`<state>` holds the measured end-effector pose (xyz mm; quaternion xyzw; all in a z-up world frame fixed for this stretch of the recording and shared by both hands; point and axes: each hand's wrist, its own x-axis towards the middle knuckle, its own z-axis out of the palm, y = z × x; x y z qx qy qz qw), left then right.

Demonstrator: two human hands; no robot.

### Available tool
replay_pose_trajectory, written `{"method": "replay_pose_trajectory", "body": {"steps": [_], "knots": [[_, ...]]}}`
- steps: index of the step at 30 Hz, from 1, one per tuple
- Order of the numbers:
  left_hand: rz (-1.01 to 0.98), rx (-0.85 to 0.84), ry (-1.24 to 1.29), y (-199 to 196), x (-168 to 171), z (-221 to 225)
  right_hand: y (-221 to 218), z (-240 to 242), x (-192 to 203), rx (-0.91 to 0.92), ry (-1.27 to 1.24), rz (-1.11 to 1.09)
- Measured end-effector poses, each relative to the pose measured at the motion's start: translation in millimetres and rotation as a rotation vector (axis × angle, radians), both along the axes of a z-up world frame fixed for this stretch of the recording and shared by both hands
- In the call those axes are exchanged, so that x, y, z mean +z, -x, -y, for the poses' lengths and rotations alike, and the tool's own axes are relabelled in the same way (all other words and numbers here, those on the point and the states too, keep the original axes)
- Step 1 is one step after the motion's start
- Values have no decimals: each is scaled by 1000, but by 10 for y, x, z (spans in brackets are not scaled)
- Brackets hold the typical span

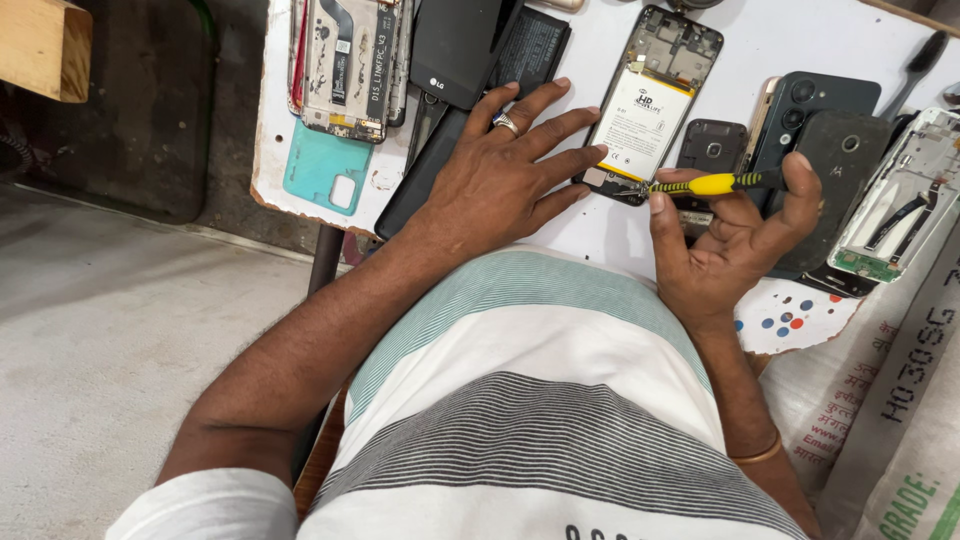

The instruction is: The person uses a yellow-handled screwdriver to loosen screws around the perimeter of a smartphone's internal frame. They then lift the battery out of the phone chassis and set it aside on the workbench.

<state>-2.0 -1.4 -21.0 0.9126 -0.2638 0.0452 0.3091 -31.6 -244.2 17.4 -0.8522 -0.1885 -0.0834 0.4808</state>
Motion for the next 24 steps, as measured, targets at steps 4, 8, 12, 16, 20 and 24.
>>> {"method": "replay_pose_trajectory", "body": {"steps": [4,8,12,16,20,24], "knots": [[7,2,-1,4,-24,5,-14,1,3,19,23,15],[-5,-1,0,7,-37,2,-13,27,-15,52,44,48],[11,0,-3,-11,-35,0,-1,37,-22,45,-17,-7],[-3,-3,-4,5,-45,-1,23,31,-27,35,26,25],[-1,-3,0,2,-42,2,18,19,-12,39,21,13],[-1,-6,-4,3,-35,-8,20,6,-13,34,13,0]]}}
